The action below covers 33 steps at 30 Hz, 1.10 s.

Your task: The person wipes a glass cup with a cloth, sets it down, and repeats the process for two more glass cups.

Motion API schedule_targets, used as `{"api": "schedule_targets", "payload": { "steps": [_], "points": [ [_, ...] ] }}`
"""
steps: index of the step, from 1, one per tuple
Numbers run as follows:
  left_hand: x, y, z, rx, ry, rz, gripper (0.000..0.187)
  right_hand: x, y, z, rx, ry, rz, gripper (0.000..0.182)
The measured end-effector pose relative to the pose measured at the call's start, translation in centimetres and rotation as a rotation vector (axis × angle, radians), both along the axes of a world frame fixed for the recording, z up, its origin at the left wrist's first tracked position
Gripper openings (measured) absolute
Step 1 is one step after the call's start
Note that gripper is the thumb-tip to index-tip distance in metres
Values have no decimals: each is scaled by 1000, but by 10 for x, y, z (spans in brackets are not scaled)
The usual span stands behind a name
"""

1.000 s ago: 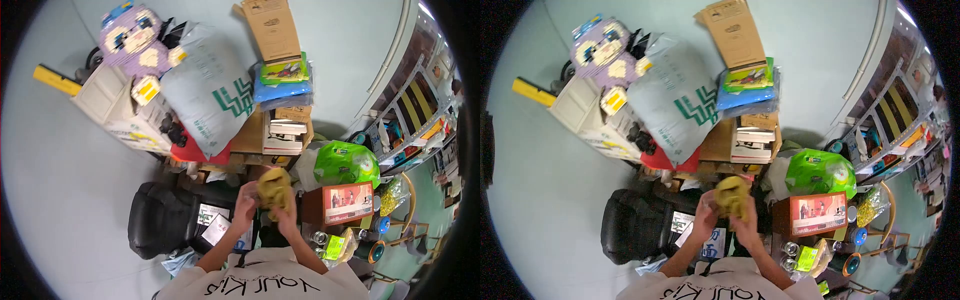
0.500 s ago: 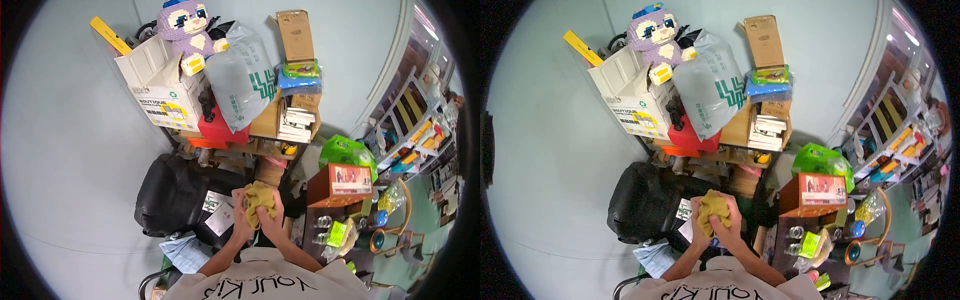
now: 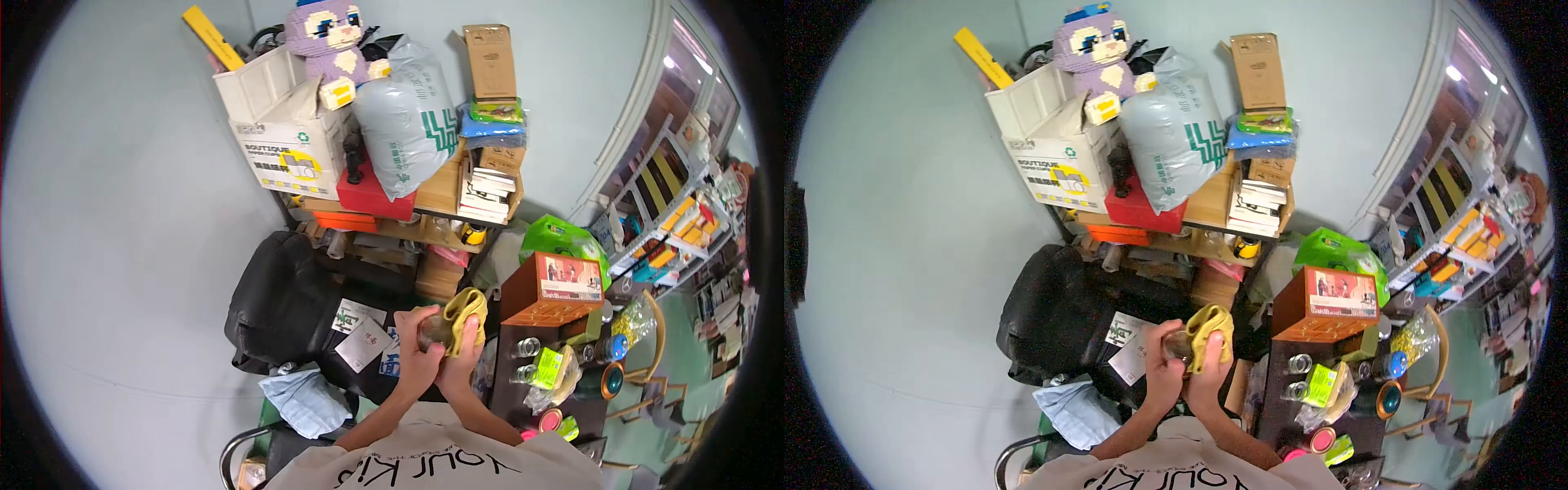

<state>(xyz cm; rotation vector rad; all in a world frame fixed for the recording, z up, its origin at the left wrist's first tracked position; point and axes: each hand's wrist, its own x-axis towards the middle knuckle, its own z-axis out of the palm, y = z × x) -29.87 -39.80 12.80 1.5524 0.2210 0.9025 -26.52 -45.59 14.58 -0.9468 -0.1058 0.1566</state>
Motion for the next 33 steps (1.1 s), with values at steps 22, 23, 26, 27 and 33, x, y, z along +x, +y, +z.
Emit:
{"api": "schedule_targets", "payload": {
  "steps": [22,23,26,27,33],
  "points": [
    [58,2,32,37,109,-8,38,59,-14,-36,-63,-72,184,23],
    [58,3,32,-56,68,-15,36,63,-12,-35,-75,-59,269,26],
    [55,10,15,-118,10,0,35,68,-4,-10,-114,-112,275,20],
    [53,13,14,-164,2,-7,35,67,-2,-5,-112,-118,295,18],
    [46,31,7,-61,-189,-102,50,65,23,11,106,117,282,23]
  ]
}}
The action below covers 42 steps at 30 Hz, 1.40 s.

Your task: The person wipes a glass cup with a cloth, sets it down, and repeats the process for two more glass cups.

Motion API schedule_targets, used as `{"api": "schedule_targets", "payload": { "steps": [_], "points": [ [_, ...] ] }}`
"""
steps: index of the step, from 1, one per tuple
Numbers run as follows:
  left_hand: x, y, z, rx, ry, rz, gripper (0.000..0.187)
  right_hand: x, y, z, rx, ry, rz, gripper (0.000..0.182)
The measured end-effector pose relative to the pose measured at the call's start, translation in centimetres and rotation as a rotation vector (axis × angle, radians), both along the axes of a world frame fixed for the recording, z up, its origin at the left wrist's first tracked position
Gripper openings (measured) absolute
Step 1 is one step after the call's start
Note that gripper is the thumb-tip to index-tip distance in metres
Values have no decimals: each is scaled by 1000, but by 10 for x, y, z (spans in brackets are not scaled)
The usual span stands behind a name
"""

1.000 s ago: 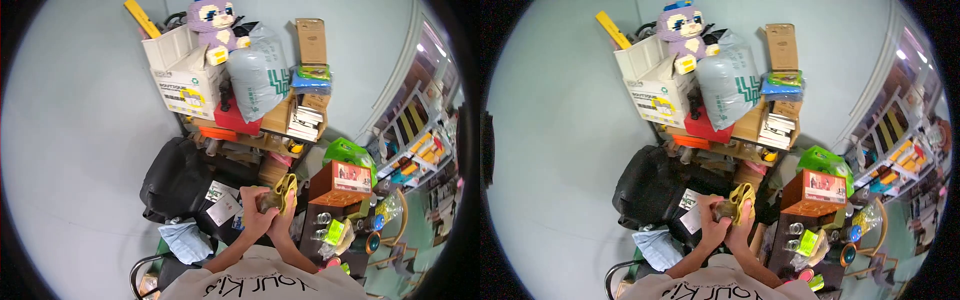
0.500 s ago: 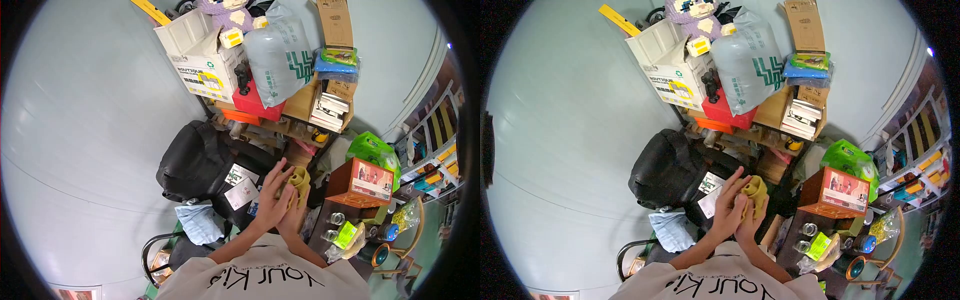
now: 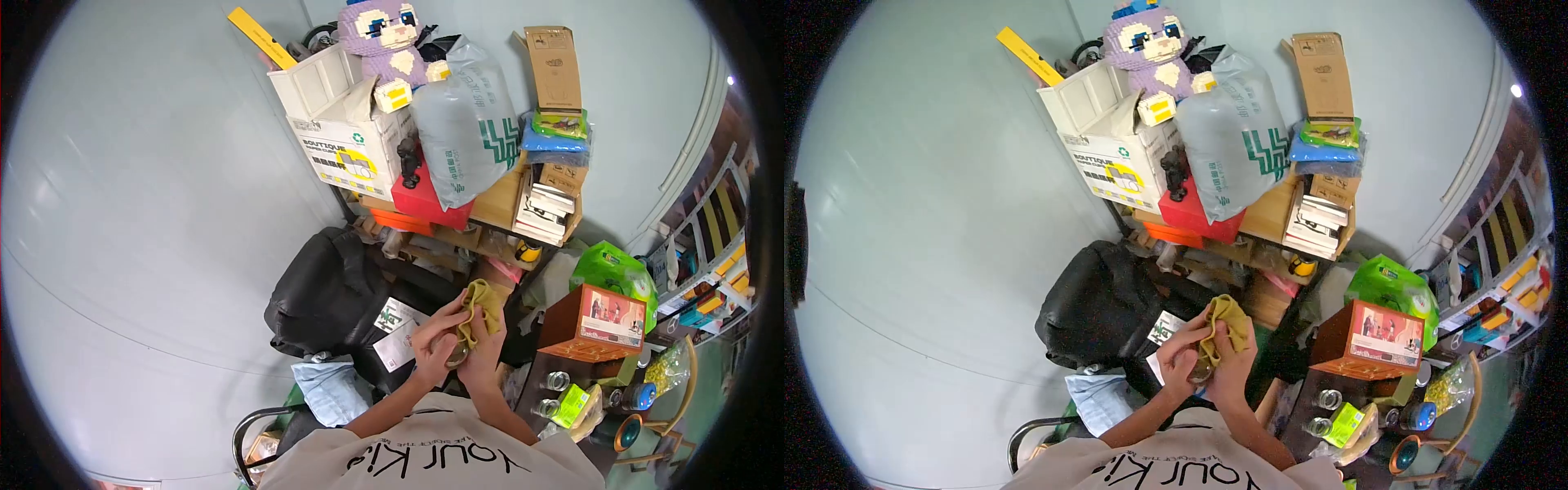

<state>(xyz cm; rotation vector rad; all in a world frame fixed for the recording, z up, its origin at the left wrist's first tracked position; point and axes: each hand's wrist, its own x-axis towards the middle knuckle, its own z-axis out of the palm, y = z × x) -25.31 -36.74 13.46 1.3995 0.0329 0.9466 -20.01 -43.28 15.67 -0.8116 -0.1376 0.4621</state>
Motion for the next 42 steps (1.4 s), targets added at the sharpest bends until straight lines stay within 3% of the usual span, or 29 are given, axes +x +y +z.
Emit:
{"api": "schedule_targets", "payload": {
  "steps": [5,6,8,10,12,14,17,19,20,22,24,26,28,31,32,34,36,38,40,42],
  "points": [
    [-1,22,6,241,-83,139,42,-2,10,-5,7,121,138,26],
    [-2,24,6,237,-85,140,42,-7,11,-4,0,99,162,28],
    [-6,26,7,-25,1,17,38,-11,11,-7,-13,82,186,30],
    [-12,32,2,-33,5,2,35,-15,9,-13,-171,-135,193,33],
    [-19,37,3,188,57,-28,31,-17,8,-9,-175,-132,177,32],
    [-24,26,10,-111,79,-7,41,-18,8,-3,-209,-269,177,31],
    [-23,19,13,-151,151,49,42,-22,10,-8,-219,-336,81,24],
    [-9,10,30,-588,-101,115,45,-22,15,-10,-251,-559,-34,28],
    [-13,13,28,-591,-97,119,45,-20,19,-13,-253,-555,-30,28],
    [-23,23,23,-1023,-39,-347,50,-14,26,-23,-207,-793,-212,29],
    [-29,24,15,-1018,81,-336,47,-7,28,-23,-253,-787,-248,27],
    [-36,23,3,-923,231,-196,44,-2,28,-16,-429,-607,-93,25],
    [-32,20,-10,-896,147,-128,36,-2,25,-6,-443,-623,51,27],
    [-29,13,-16,-568,126,218,25,-14,30,4,-489,-977,46,42],
    [-26,12,-18,-568,121,222,25,-15,29,2,-486,-982,49,42],
    [-24,11,-25,-789,-79,36,43,-22,26,-8,-468,-1262,-116,49],
    [-26,12,-25,-894,-182,-60,53,-26,29,-25,-346,-1174,-170,41],
    [-28,12,-19,-744,-30,-41,56,-17,29,-38,-59,-1262,-345,40],
    [-29,8,-9,-849,-63,-94,54,-4,21,-42,-20,-1301,-325,35],
    [-31,5,16,-458,237,-28,50,17,16,-55,69,-1377,-237,29]
  ]
}}
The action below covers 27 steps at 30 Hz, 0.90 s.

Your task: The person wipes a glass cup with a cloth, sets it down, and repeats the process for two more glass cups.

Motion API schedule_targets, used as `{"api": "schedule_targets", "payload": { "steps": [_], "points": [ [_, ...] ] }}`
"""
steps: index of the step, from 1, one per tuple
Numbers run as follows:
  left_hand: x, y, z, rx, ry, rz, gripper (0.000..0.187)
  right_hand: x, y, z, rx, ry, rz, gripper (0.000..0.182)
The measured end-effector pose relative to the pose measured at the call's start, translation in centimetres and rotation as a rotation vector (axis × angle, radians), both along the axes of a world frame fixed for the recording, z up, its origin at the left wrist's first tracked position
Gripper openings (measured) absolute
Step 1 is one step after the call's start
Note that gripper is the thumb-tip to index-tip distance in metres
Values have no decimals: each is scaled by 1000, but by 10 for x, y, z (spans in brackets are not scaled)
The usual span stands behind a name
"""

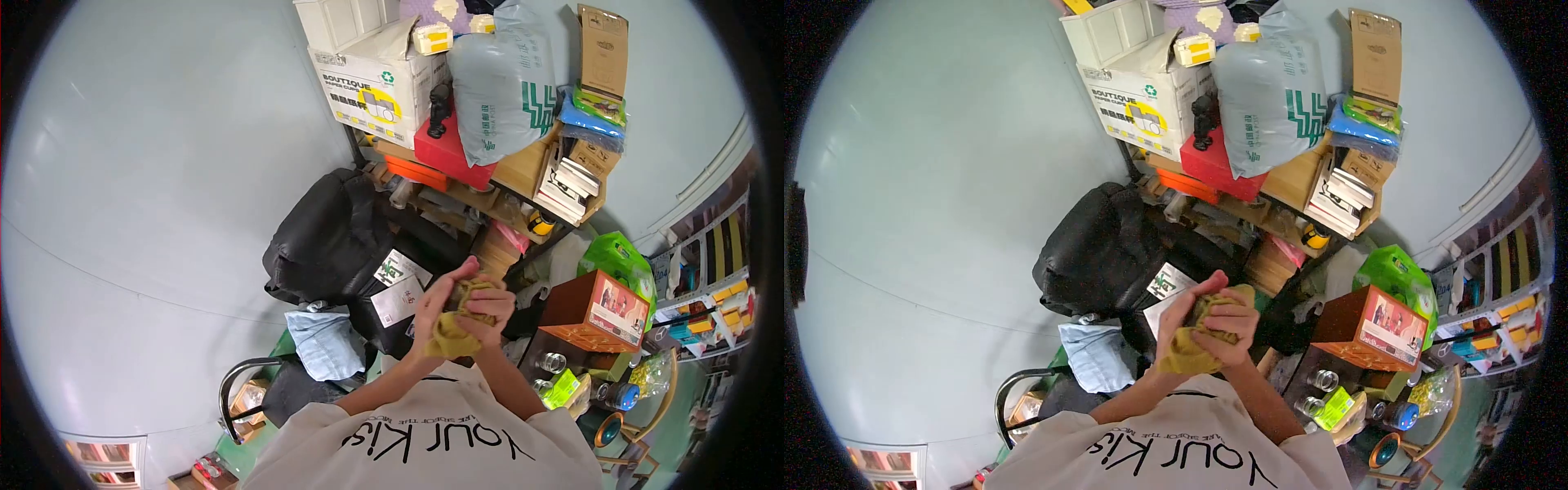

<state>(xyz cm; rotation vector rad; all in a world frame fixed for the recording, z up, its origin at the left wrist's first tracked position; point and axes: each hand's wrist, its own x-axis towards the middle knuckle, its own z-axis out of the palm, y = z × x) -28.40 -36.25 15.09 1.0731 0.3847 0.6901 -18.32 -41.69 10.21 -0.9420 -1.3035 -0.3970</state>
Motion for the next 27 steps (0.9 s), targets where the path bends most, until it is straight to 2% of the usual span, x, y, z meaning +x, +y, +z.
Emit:
{"api": "schedule_targets", "payload": {
  "steps": [1,2,4,5,6,8,9,10,12,13,15,16,17,18,19,20,21,22,23,24,27],
  "points": [
    [3,-1,-2,-311,-156,-78,47,3,-6,-6,-95,295,119,31],
    [4,-4,-2,-317,-159,-67,47,1,-4,-13,-105,294,128,31],
    [6,-6,2,-270,-212,-122,55,-10,10,-2,108,391,-278,43],
    [5,-7,6,-264,-236,-141,53,-12,1,4,-41,286,-413,50],
    [6,-7,4,-262,-240,-132,53,-15,2,10,-41,284,-404,50],
    [10,-6,-8,311,-154,-7,46,-29,9,21,-8,751,-74,46],
    [11,-2,-19,404,-167,22,40,-34,9,27,9,981,96,44],
    [11,-1,-24,405,-166,21,40,-36,8,36,10,982,96,44],
    [10,-4,-33,461,-186,130,36,-36,4,52,-216,888,-29,42],
    [13,-2,-37,461,-189,115,36,-31,3,46,-276,788,-99,40],
    [18,3,-44,623,-310,333,43,-38,0,51,-308,826,-69,41],
    [17,4,-45,672,-284,350,49,-42,1,54,-344,861,-23,41],
    [18,6,-46,677,-310,395,48,-46,3,48,-330,859,6,53],
    [18,8,-46,681,-334,441,50,-49,-1,40,-319,862,-14,53],
    [17,11,-46,680,-341,419,50,-53,-6,33,-369,673,-79,48],
    [15,15,-46,417,-432,335,51,-55,-8,27,-418,485,-147,42],
    [15,18,-46,150,-509,244,54,-53,-4,23,-408,493,-173,42],
    [11,12,-25,-118,-496,230,57,-51,-1,21,-229,233,-254,38],
    [4,13,-12,-169,-443,143,53,-49,0,17,-60,-32,-329,34],
    [-1,16,-6,-218,-388,58,49,-49,-1,11,-64,-30,-354,34],
    [-1,19,-15,-338,-407,17,42,-46,0,4,-11,-51,-320,36]
  ]
}}
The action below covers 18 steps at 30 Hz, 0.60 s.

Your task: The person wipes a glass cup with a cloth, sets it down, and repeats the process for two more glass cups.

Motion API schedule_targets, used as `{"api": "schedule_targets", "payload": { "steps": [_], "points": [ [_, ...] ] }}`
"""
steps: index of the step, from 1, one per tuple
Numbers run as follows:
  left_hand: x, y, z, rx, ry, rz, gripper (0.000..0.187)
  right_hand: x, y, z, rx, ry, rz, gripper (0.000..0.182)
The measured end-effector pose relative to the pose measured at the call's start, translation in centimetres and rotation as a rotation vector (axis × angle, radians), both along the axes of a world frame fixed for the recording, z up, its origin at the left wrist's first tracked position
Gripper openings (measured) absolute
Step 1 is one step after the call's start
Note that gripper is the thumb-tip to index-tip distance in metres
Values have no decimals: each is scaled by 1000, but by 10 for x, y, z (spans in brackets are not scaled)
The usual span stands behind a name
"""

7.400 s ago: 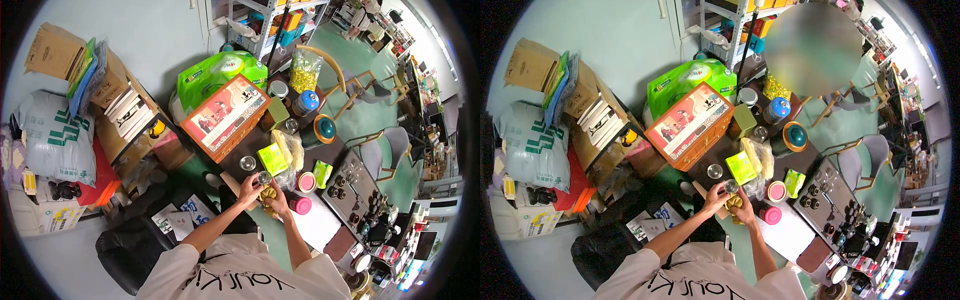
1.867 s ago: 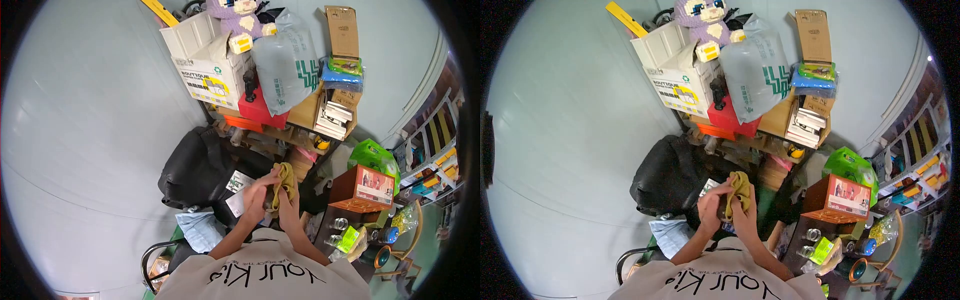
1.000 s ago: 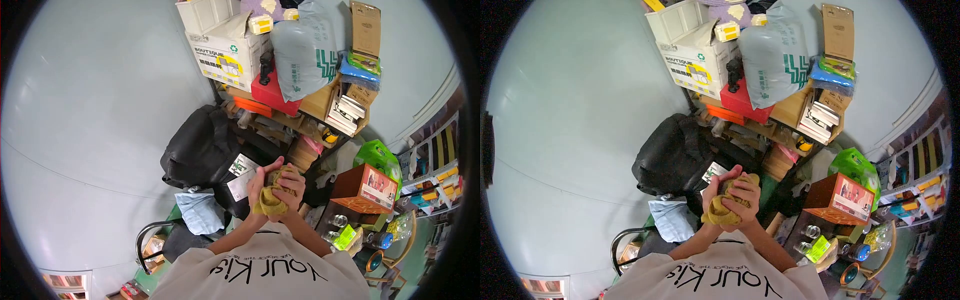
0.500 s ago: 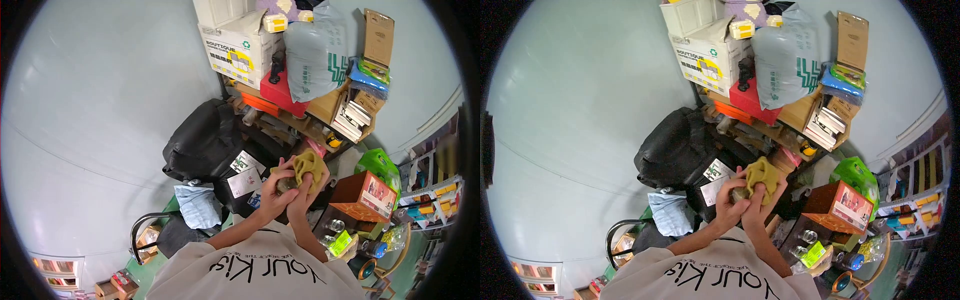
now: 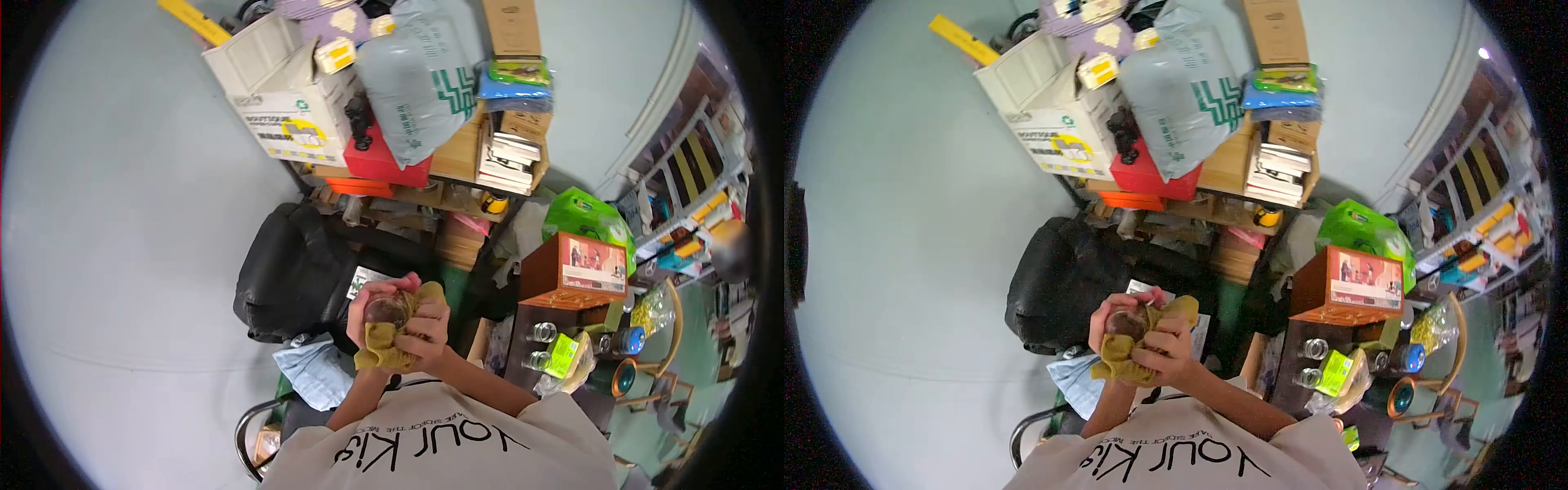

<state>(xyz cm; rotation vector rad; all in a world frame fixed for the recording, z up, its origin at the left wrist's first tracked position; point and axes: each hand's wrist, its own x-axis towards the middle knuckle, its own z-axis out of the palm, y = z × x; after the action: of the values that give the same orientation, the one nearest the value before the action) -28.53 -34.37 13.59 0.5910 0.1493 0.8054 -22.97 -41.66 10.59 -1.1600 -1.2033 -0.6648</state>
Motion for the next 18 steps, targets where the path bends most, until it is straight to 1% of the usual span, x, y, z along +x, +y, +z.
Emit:
{"api": "schedule_targets", "payload": {
  "steps": [1,3,4,5,7,8,9,11,12,13,15,16,18],
  "points": [
    [0,1,-3,2,3,-26,42,1,-2,-1,2,3,-26,36],
    [2,-1,-6,230,23,11,41,0,-10,-2,-45,9,79,38],
    [0,1,-5,332,46,-28,34,0,-17,6,-97,49,91,36],
    [1,0,-3,319,45,-51,34,-2,-23,6,-110,53,69,36],
    [3,-3,3,528,231,-1,38,-7,-28,4,-178,432,48,37],
    [5,-9,10,582,327,47,34,-9,-30,0,-166,584,106,32],
    [6,-13,16,654,396,77,33,-9,-31,7,-157,579,54,32],
    [7,-8,-1,765,454,140,33,-13,-27,25,-65,1010,116,31],
    [6,-6,-10,726,376,144,31,-16,-24,17,-61,939,8,34],
    [4,-4,-14,749,367,119,33,-21,-25,19,-119,907,-1,33],
    [11,-9,-18,552,135,-5,36,-21,-33,15,-332,451,-158,33],
    [10,-9,-18,556,131,-32,36,-19,-36,16,-323,459,-184,33],
    [9,-9,-16,765,459,-48,38,-12,-39,24,-354,372,-202,31]
  ]
}}
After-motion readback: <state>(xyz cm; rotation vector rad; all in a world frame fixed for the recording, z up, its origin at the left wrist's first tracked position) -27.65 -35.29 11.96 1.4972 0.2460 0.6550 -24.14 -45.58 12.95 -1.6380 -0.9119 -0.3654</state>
